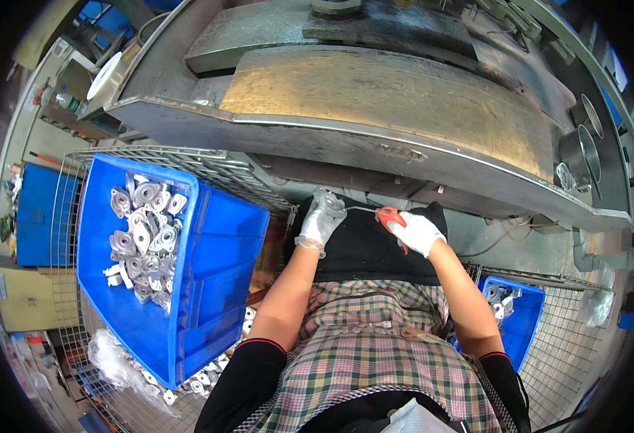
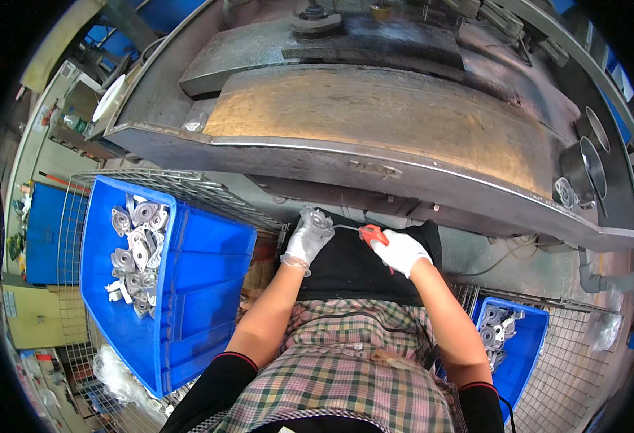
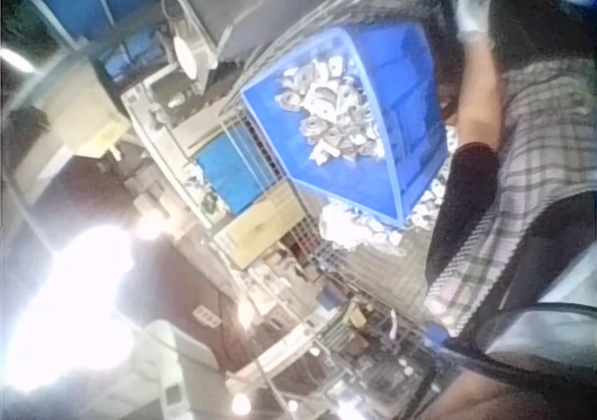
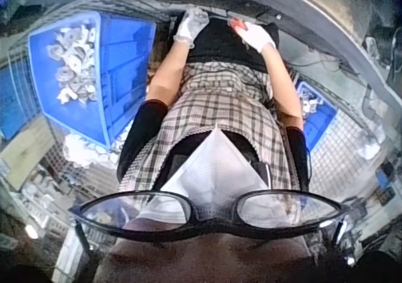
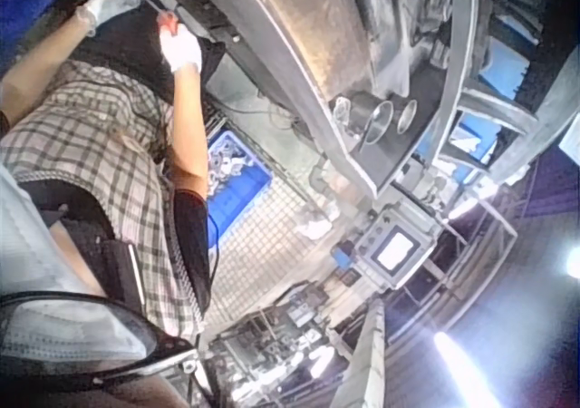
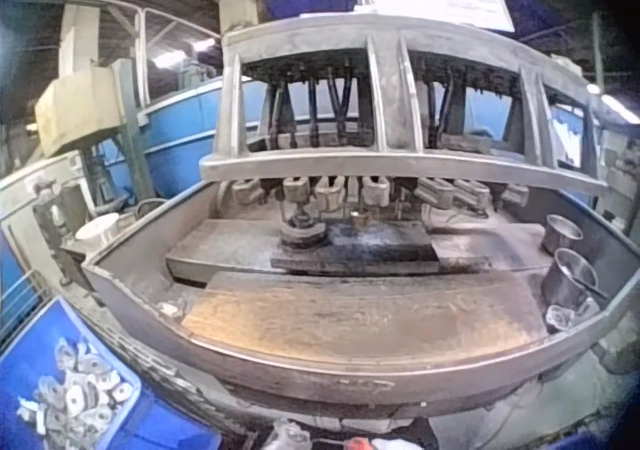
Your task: Inspecting, cleaning with a scraper and air nozzle, and sorting metal housing components at a factory workstation.
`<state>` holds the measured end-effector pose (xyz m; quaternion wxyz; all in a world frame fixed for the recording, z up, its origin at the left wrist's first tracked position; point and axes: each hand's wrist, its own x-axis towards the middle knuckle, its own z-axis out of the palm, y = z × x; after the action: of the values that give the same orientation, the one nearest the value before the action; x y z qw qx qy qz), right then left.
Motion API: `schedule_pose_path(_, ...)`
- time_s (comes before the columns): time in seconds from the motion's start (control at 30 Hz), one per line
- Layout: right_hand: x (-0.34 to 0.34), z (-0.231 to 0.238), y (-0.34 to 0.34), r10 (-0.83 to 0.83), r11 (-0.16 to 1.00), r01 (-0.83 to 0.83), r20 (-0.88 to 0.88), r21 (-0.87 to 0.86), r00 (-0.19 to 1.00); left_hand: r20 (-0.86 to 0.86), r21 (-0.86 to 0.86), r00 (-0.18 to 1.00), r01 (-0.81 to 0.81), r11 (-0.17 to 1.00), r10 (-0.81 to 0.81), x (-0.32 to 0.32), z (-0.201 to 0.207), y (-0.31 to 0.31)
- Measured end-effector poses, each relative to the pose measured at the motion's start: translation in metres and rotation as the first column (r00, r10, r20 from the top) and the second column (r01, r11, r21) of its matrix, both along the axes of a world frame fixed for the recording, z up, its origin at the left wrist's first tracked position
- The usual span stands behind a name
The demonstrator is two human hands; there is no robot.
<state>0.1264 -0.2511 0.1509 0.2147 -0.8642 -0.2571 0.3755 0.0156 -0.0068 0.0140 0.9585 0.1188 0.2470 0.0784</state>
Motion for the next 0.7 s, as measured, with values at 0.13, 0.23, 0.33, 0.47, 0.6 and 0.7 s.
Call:
schedule_pose_path(0.13,0.005,-0.011,0.006,0.019,1.000,-0.020,-0.056,-0.015,0.998,0.026,-0.037,0.999,0.024,0.999,-0.023,0.000,-0.010,0.005)
schedule_pose_path(0.23,0.005,-0.012,0.008,0.036,0.999,-0.036,-0.024,-0.007,0.999,0.082,-0.177,0.996,0.029,0.984,-0.015,0.004,-0.016,0.008)
schedule_pose_path(0.33,0.006,-0.010,0.008,0.028,1.000,-0.028,-0.053,-0.002,0.998,0.030,-0.079,0.999,0.035,0.996,-0.032,0.004,-0.016,0.007)
schedule_pose_path(0.47,0.006,-0.008,0.010,0.051,0.999,-0.052,-0.035,-0.005,0.998,-0.045,0.040,0.999,0.031,0.999,-0.029,0.000,-0.008,0.003)
schedule_pose_path(0.6,0.008,-0.006,0.012,0.007,0.999,-0.012,-0.088,-0.050,0.996,-0.017,0.061,0.999,0.044,0.997,-0.043,0.000,-0.003,0.003)
schedule_pose_path(0.7,0.011,-0.009,0.015,0.017,0.997,-0.021,-0.044,-0.079,0.999,-0.002,0.063,0.999,0.043,0.997,-0.043,0.001,-0.005,0.004)
